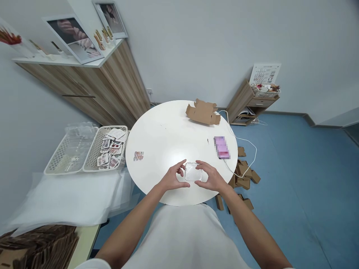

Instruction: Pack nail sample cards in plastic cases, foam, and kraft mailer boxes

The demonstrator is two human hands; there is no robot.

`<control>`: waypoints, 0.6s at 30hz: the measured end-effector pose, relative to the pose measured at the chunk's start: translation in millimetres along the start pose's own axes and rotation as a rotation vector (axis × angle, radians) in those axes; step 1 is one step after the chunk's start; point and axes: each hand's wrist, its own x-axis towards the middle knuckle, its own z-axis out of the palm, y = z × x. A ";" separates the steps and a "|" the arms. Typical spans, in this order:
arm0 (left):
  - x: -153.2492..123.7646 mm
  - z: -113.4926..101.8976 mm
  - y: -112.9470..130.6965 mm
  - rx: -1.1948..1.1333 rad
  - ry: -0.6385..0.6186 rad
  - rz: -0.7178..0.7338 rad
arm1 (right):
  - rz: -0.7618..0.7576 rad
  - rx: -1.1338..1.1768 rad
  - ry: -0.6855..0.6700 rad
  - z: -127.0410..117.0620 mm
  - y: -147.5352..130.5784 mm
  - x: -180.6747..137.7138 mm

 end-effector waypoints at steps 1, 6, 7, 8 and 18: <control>0.1 -0.6 -1.2 0.004 -0.011 0.002 | -0.032 -0.029 0.006 0.7 0.6 -0.2; -1.4 -2.0 -0.2 0.021 -0.079 -0.012 | -0.178 -0.244 -0.010 6.8 8.4 -1.7; -2.4 -1.5 0.6 0.006 -0.088 -0.019 | -0.207 -0.288 -0.014 8.7 10.9 -2.0; -3.6 -0.7 1.2 -0.014 -0.095 -0.024 | -0.236 -0.324 -0.011 10.8 13.4 -2.4; -11.8 7.0 -0.7 -0.325 -0.118 -0.144 | -0.262 -0.338 0.084 18.7 16.2 3.5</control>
